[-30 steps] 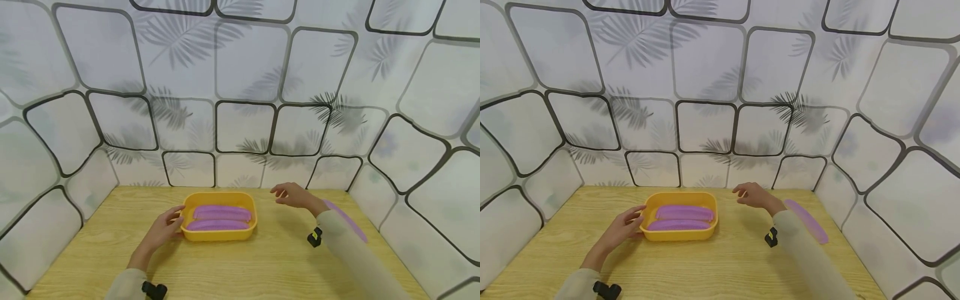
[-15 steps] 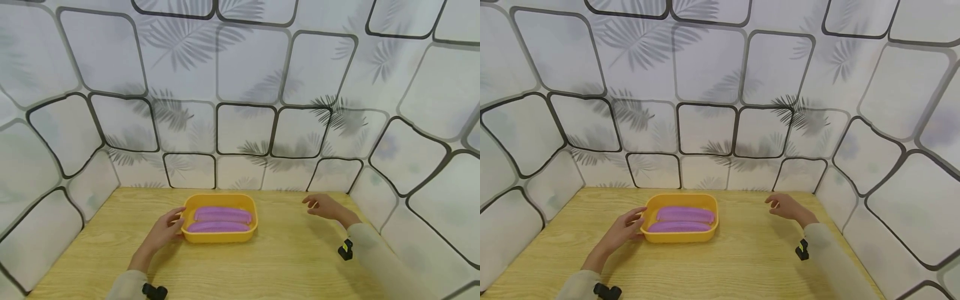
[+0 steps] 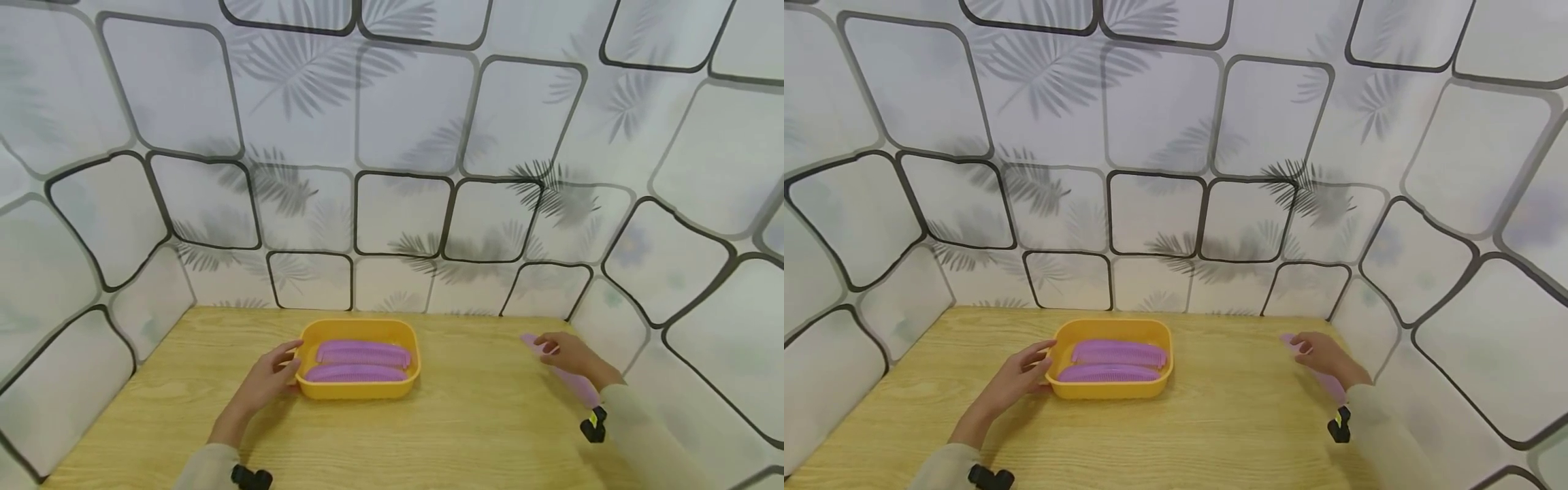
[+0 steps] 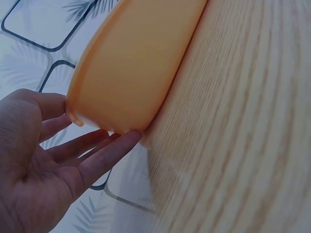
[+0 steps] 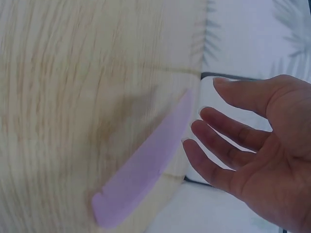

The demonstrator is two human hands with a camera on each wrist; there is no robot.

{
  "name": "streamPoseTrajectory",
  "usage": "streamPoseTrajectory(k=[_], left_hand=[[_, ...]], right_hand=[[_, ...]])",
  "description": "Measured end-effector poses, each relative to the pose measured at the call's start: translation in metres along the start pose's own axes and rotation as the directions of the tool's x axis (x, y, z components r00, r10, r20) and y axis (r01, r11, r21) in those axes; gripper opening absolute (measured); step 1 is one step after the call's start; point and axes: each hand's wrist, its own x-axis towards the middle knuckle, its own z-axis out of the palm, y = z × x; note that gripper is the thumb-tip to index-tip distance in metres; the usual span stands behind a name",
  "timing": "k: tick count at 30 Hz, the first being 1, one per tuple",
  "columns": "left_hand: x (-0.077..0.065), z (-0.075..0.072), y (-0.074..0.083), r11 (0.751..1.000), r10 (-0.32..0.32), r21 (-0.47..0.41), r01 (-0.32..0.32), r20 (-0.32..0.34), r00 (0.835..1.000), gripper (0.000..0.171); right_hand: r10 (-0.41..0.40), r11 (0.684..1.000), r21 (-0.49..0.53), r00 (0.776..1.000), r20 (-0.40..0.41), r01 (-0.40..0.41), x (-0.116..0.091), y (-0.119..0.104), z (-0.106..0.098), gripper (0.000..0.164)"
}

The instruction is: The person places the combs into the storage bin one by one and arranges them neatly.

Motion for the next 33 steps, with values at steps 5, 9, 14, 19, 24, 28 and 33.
streamPoseTrajectory(k=[5, 9, 14, 19, 24, 28, 33], left_hand=[[-0.001, -0.001, -0.002, 1.0, 0.009, 0.0, -0.009, -0.002, 1.0, 0.052], [-0.003, 0.0, -0.001, 1.0, 0.001, 0.003, -0.001, -0.004, 1.0, 0.051], [-0.002, 0.0, 0.002, 1.0, -0.003, -0.011, 0.002, -0.009, 1.0, 0.052], [-0.002, -0.002, 0.0, 1.0, -0.003, -0.02, 0.003, 0.0, 1.0, 0.052], [-0.003, -0.002, -0.002, 1.0, -0.011, -0.018, 0.011, 0.004, 1.0, 0.051], [-0.001, -0.002, -0.001, 1.0, -0.011, -0.026, 0.011, -0.003, 1.0, 0.052], [0.001, -0.003, -0.002, 1.0, -0.012, -0.009, 0.012, -0.01, 1.0, 0.051]], right_hand=[[0.039, 0.999, -0.021, 0.999, -0.025, -0.04, -0.005, 0.018, 0.002, 0.033], [0.075, 0.996, -0.035, 0.996, -0.049, -0.077, -0.008, 0.027, 0.005, 0.034], [0.122, 0.99, -0.065, 0.991, -0.062, -0.125, -0.011, 0.033, 0.006, 0.039], [0.126, 0.986, -0.098, 0.99, -0.061, -0.132, -0.016, 0.039, 0.012, 0.043], [0.159, 0.982, -0.098, 0.986, -0.052, -0.163, -0.022, 0.046, 0.018, 0.049], [0.199, 0.975, -0.085, 0.978, -0.06, -0.204, -0.021, 0.047, 0.019, 0.05], [0.225, 0.972, -0.053, 0.973, -0.057, -0.228, -0.02, 0.043, 0.016, 0.055]])
